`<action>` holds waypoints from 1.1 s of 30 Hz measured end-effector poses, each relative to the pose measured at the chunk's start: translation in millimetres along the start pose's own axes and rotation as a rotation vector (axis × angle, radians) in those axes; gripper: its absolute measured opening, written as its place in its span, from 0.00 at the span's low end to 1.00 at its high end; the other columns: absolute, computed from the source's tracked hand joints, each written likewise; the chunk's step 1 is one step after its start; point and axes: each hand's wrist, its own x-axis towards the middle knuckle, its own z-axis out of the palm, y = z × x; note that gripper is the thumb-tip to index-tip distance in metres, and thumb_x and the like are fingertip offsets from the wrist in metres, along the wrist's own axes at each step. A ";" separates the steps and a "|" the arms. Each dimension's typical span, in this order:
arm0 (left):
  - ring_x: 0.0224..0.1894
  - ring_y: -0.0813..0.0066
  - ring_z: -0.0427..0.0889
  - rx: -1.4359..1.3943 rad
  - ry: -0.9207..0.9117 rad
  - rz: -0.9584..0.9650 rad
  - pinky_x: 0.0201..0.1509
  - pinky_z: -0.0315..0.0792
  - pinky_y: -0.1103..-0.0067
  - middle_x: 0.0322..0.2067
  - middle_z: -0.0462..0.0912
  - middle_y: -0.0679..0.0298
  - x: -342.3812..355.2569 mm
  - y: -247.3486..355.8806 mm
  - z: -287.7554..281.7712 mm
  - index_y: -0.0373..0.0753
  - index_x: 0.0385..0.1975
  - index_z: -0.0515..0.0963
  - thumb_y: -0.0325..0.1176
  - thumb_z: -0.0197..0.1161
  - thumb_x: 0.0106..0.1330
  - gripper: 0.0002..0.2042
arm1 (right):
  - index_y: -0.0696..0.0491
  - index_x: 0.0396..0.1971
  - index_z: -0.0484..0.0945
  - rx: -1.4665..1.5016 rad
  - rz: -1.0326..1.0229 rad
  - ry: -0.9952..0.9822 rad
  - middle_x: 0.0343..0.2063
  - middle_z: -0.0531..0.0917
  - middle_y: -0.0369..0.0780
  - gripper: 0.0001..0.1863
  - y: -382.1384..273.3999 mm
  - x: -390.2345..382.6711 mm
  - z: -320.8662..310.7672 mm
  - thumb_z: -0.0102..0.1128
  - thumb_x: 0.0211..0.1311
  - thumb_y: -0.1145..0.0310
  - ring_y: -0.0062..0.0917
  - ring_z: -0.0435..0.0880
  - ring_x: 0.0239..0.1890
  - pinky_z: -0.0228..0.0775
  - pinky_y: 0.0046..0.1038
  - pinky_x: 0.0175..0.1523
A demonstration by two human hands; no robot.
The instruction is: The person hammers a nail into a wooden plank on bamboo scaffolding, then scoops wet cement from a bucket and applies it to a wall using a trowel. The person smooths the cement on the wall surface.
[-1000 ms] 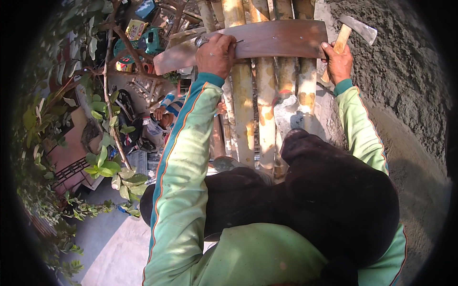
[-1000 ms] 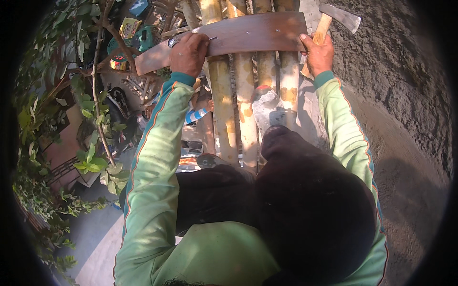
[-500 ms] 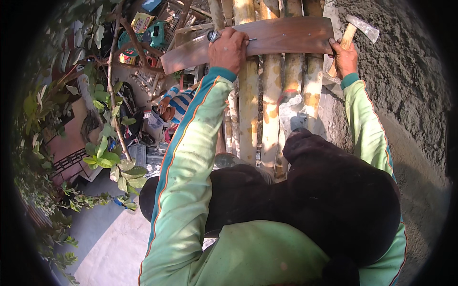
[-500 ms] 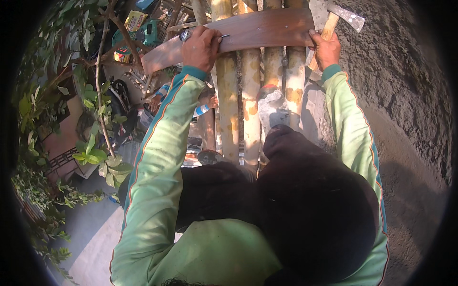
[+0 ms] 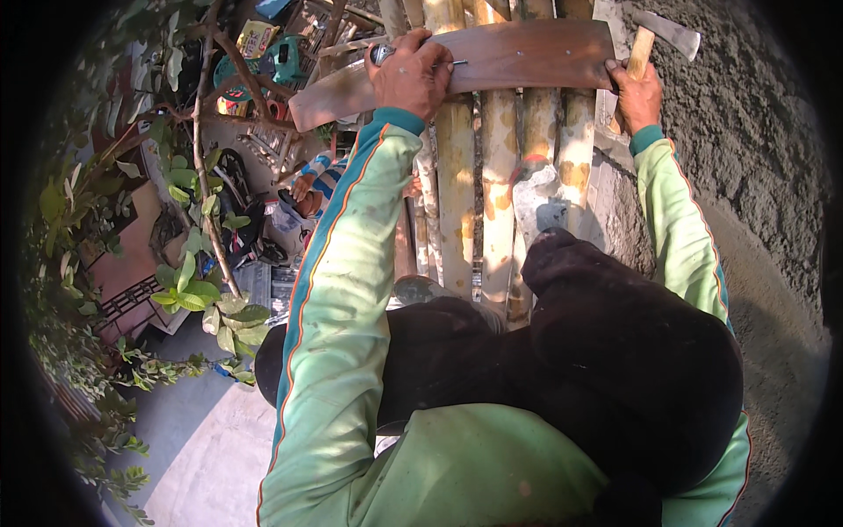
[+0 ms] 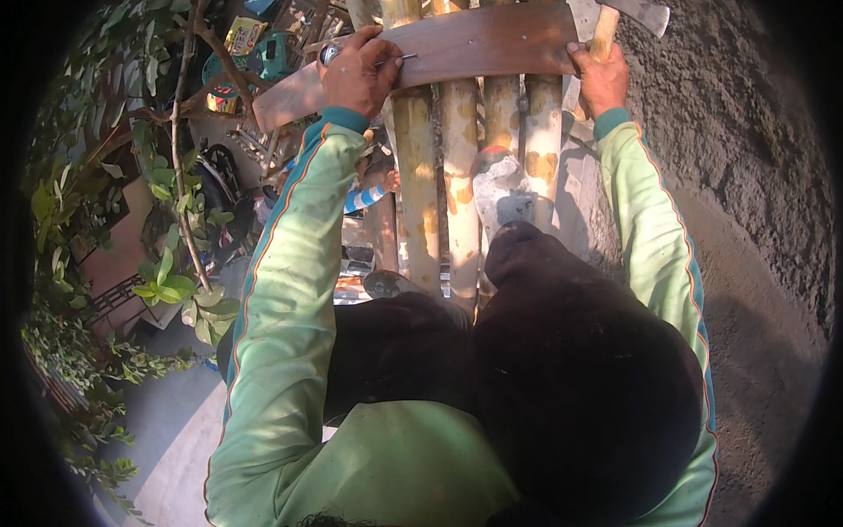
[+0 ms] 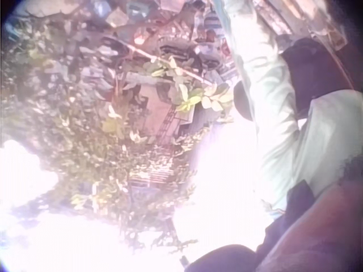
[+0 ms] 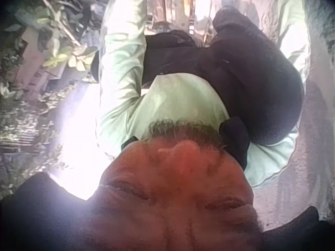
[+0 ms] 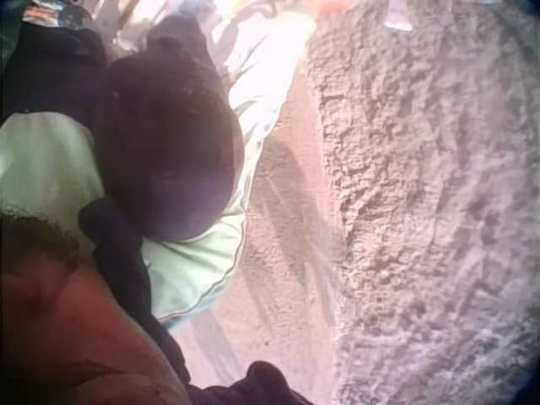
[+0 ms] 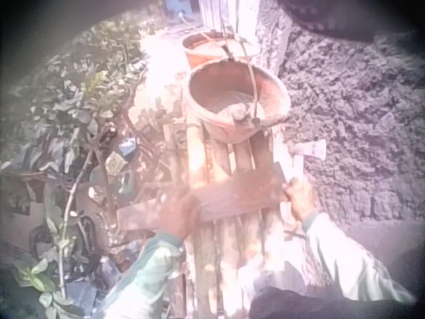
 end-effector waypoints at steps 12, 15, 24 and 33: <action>0.56 0.63 0.83 -0.082 0.069 0.055 0.71 0.51 0.40 0.54 0.84 0.70 6.5 -5.8 6.3 0.54 0.36 0.86 0.40 0.67 0.63 0.05 | 0.53 0.52 0.75 -0.246 -0.111 -0.392 0.32 0.86 0.48 0.24 -79.6 -92.8 14.2 0.60 0.72 0.47 0.48 0.86 0.36 0.75 0.42 0.41; 0.55 0.63 0.83 -0.058 0.058 0.033 0.71 0.51 0.39 0.54 0.84 0.70 4.1 -6.1 7.3 0.54 0.36 0.86 0.41 0.66 0.64 0.05 | 0.55 0.50 0.73 -0.393 -0.200 -0.466 0.30 0.84 0.50 0.21 -76.6 -103.8 30.7 0.56 0.76 0.51 0.47 0.86 0.34 0.74 0.41 0.38; 0.55 0.66 0.83 -0.082 0.079 0.079 0.70 0.52 0.41 0.51 0.85 0.70 3.7 -6.1 4.4 0.53 0.36 0.86 0.41 0.66 0.64 0.06 | 0.52 0.54 0.70 -0.402 -0.318 -0.518 0.36 0.86 0.55 0.20 -96.0 -110.2 45.9 0.55 0.75 0.52 0.57 0.83 0.41 0.74 0.53 0.43; 0.50 0.66 0.84 -0.048 0.112 0.089 0.68 0.54 0.43 0.47 0.85 0.73 6.6 -3.5 6.6 0.53 0.34 0.86 0.40 0.66 0.62 0.05 | 0.53 0.53 0.70 -0.460 -0.412 -0.536 0.35 0.86 0.52 0.20 -92.8 -111.5 59.4 0.56 0.74 0.53 0.53 0.85 0.39 0.76 0.50 0.43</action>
